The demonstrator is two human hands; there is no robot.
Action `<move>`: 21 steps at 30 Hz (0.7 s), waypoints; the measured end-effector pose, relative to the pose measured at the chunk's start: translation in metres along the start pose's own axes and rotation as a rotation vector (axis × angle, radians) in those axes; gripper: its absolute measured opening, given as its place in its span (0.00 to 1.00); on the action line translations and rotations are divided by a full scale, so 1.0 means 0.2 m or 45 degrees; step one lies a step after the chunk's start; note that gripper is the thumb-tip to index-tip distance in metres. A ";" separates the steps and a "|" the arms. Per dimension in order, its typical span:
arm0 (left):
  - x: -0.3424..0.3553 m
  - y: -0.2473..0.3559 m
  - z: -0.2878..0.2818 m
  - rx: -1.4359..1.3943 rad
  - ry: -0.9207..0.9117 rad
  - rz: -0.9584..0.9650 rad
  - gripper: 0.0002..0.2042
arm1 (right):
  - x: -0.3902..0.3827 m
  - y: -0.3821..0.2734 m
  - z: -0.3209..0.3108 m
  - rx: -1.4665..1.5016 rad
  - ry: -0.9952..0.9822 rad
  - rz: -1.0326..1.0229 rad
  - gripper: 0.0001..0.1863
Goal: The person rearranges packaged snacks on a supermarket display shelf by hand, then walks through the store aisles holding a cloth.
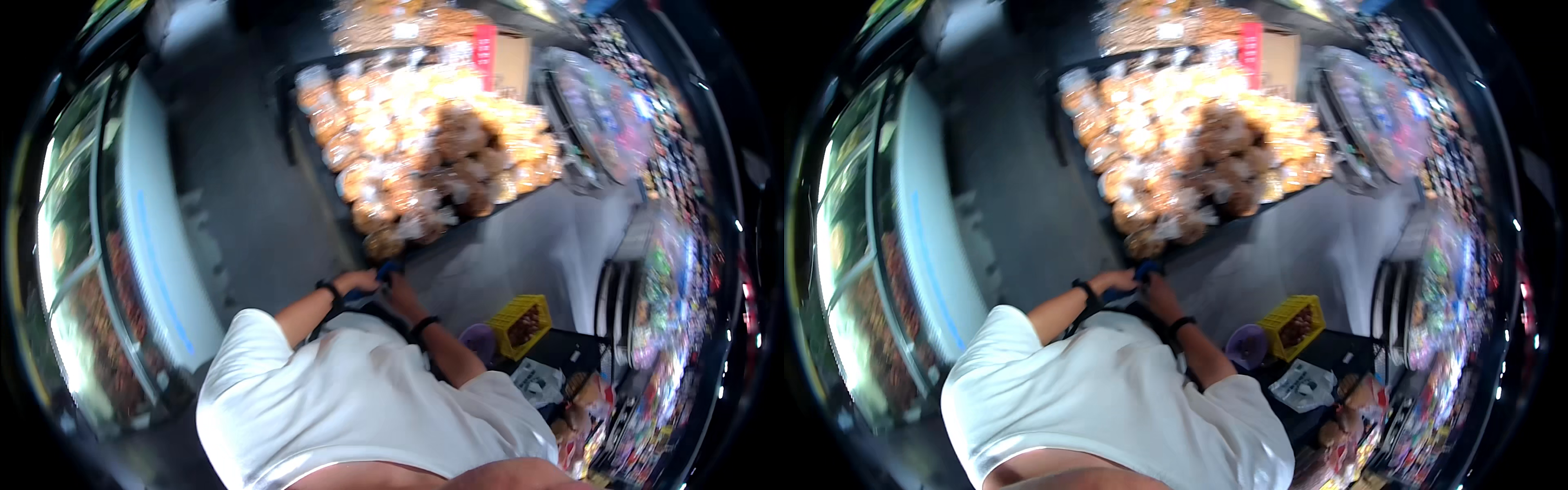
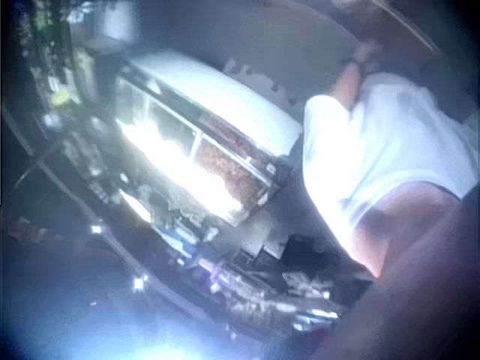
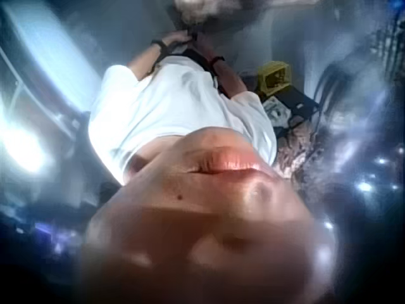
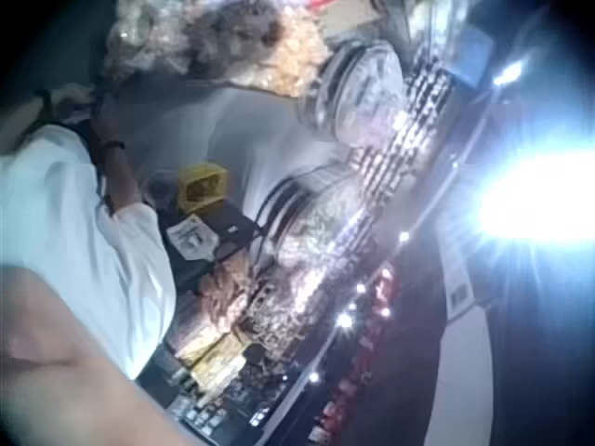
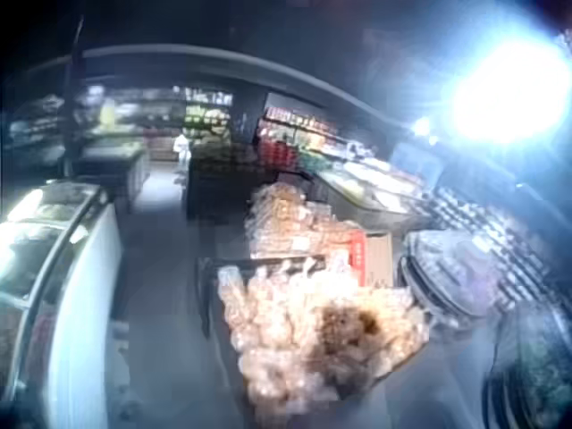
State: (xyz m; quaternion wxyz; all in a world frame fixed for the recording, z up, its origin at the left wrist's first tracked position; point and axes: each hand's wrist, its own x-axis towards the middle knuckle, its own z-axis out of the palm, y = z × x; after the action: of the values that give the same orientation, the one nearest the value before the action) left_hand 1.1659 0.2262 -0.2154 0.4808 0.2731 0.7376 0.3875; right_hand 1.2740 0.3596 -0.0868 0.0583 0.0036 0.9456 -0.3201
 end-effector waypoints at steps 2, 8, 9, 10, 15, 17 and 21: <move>-0.10 0.12 -0.05 0.080 -0.291 -0.074 0.30 | -0.09 0.10 0.09 -0.012 -0.047 -0.012 0.29; -0.19 0.45 -0.39 0.066 -0.583 -0.493 0.23 | -0.09 0.07 0.21 -0.128 -0.227 0.211 0.39; -0.14 0.41 -0.45 -0.021 -0.636 -0.558 0.23 | -0.04 0.07 0.21 -0.176 -0.272 0.177 0.40; -0.12 0.41 -0.49 0.019 -0.651 -0.571 0.23 | 0.01 0.10 0.16 -0.150 -0.242 0.196 0.40; -0.11 0.47 -0.72 0.417 -0.362 -0.193 0.26 | 0.24 0.14 0.09 0.035 -0.599 0.359 0.43; -0.02 0.34 -0.73 0.767 -0.278 0.250 0.26 | 0.22 0.05 0.02 0.075 -0.657 0.476 0.43; 0.02 0.57 -0.70 0.380 -0.784 0.344 0.20 | 0.12 0.03 0.13 0.329 -0.245 0.558 0.26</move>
State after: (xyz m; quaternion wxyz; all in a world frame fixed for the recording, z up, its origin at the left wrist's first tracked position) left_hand 1.0389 0.2488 -0.0881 0.5797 0.5392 0.5639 0.2352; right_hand 1.2531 0.3482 -0.1139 0.2147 0.1850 0.8637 -0.4168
